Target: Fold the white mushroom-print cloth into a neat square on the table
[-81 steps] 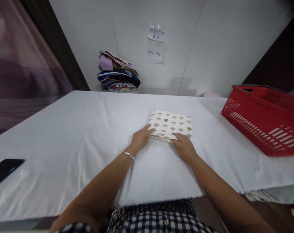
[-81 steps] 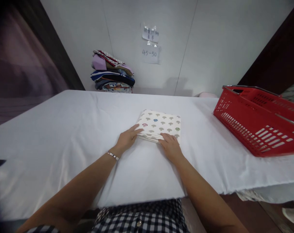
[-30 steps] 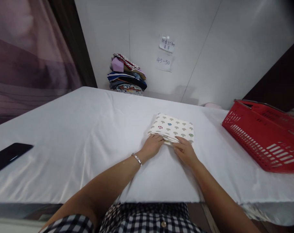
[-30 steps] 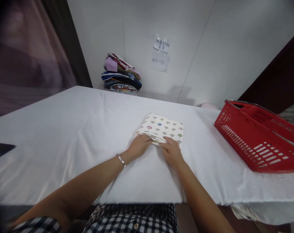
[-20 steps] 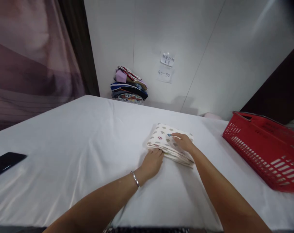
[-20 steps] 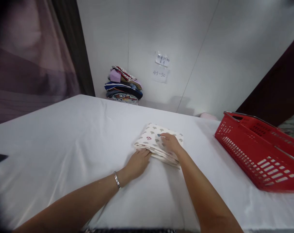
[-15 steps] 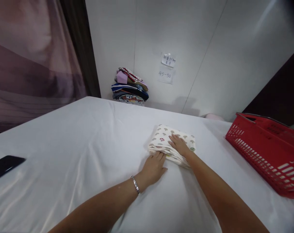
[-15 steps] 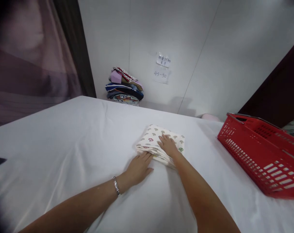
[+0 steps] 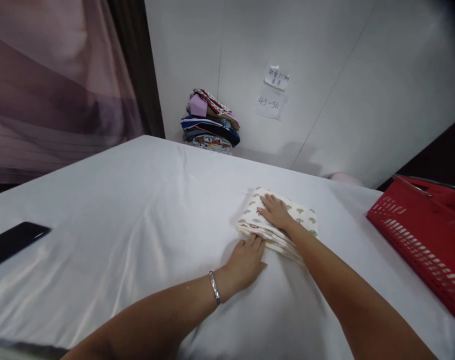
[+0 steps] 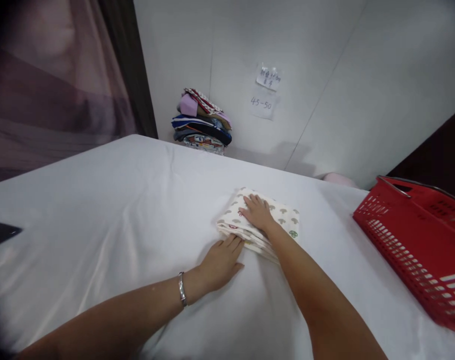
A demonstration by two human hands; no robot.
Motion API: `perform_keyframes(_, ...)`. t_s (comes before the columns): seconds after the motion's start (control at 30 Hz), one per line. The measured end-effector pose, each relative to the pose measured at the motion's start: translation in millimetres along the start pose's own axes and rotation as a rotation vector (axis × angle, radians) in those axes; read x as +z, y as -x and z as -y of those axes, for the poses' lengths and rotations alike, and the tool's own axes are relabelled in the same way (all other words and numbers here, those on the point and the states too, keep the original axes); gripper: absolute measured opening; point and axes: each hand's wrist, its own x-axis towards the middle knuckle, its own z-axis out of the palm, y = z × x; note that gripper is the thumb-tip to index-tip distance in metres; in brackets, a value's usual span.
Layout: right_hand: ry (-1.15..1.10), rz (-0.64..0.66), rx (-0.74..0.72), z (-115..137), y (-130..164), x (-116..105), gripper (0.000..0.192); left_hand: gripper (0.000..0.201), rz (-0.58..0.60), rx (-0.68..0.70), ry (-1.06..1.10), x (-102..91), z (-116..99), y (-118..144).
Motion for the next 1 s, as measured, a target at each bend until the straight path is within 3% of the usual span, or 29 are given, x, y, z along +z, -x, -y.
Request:
perform_keyframes(0.2, 0.079, 0.043, 0.054, 0, -12, 17, 0.061, 0.056, -0.039, 0.023, -0.003, 1.0, 6, 0)
perform_keyframes(0.5, -0.092, 0.089, 0.071, 4, -13, -6, 0.064, 0.058, -0.124, 0.080, 0.027, 2.8, 14, -4)
perform_keyframes(0.73, 0.005, 0.056, 0.046, 4, -17, 11, 0.063, 0.058, -0.096, 0.067, 0.036, 0.9, 15, -6)
perform_keyframes(0.87, -0.097, 0.014, 0.012, -17, -25, 2, 0.057, 0.058, -0.092, 0.051, 0.086, -2.7, 15, -6)
perform_keyframes(1.0, -0.157, -0.049, 0.123, -55, -41, -15, 0.054, 0.060, -0.076, 0.042, 0.134, -7.2, 15, -6)
